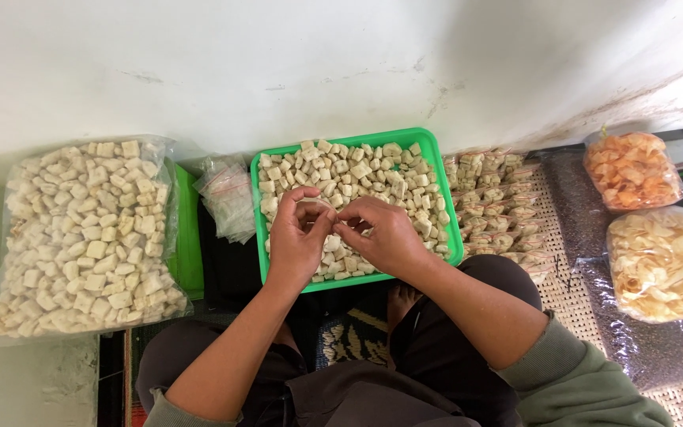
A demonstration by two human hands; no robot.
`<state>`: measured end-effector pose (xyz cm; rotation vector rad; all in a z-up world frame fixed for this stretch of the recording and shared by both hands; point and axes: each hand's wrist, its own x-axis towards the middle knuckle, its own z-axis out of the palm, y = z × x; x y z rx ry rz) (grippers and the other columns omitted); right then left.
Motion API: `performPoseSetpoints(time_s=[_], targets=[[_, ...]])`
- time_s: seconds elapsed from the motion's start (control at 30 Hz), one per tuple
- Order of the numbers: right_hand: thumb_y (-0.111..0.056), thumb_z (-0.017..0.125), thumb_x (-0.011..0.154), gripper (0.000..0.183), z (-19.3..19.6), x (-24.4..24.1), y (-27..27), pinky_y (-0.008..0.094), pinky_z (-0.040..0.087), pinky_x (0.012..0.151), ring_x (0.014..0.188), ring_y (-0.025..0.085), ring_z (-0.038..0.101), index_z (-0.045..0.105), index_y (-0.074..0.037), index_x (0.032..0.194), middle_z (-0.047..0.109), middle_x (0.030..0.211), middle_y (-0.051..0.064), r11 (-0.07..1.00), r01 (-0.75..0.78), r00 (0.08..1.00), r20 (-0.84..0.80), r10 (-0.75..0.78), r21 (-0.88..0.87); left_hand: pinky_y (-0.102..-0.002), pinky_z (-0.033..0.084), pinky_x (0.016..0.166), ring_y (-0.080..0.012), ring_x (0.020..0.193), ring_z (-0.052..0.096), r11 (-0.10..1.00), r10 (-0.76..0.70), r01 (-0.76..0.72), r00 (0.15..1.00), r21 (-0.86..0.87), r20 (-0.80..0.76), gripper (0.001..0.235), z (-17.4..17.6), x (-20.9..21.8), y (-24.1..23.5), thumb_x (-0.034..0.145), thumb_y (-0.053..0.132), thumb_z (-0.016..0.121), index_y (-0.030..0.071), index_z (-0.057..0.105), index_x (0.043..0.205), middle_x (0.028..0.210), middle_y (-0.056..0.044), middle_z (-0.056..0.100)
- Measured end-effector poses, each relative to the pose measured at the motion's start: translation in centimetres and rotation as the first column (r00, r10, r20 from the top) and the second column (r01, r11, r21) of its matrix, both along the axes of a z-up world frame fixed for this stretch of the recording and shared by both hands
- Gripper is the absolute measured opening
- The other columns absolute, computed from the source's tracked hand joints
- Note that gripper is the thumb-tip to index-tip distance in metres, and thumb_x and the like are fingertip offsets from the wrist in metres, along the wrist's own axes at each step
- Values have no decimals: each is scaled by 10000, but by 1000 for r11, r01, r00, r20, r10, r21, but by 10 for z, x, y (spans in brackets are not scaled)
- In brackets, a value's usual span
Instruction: The person sits on a mat and packs small white food cubes from a green tray into small clear plastic bags. They fill each bag by hand, seal it, and place it on the floor next to other filled bags.
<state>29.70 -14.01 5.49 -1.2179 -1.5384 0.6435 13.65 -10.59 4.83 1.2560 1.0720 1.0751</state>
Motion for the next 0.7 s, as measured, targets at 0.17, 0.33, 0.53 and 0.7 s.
performPoseSetpoints(time_s=[0.17, 0.33, 0.53, 0.7], targets=[[-26, 796, 851, 76, -2, 4, 0, 315, 645, 612, 734, 279, 753, 764, -21, 920, 752, 878, 154, 991, -7, 1000, -30, 3, -135, -300, 609, 655, -201, 743, 733, 998, -27, 29, 999, 55, -46, 300, 1, -1, -1, 957, 46, 700, 114, 577, 1222, 861, -125, 755], [-70, 742, 883, 89, 26, 6, -3, 314, 644, 609, 668, 187, 745, 775, -36, 958, 753, 828, 129, 904, -20, 976, -206, -75, -426, -325, 606, 690, -217, 722, 719, 993, -79, 84, 995, 78, -69, 332, 13, -6, 2, 978, 97, 710, 113, 548, 1267, 832, -139, 748], [-147, 795, 872, 96, -13, 20, 9, 310, 591, 552, 612, 238, 748, 755, -70, 912, 735, 761, 133, 906, 115, 989, -35, -142, -408, -345, 628, 714, -235, 739, 739, 980, -189, 196, 973, 42, -133, 446, 16, -14, 6, 923, 22, 719, 101, 500, 1304, 836, -147, 720], [-130, 588, 962, 204, -48, 19, 11, 294, 589, 615, 776, 184, 672, 738, -244, 883, 643, 924, -14, 956, 74, 823, 524, -220, 286, -351, 591, 677, -237, 715, 671, 979, -200, 201, 934, -29, -297, 427, 18, -10, 4, 900, 72, 689, 113, 486, 1274, 766, -112, 656]])
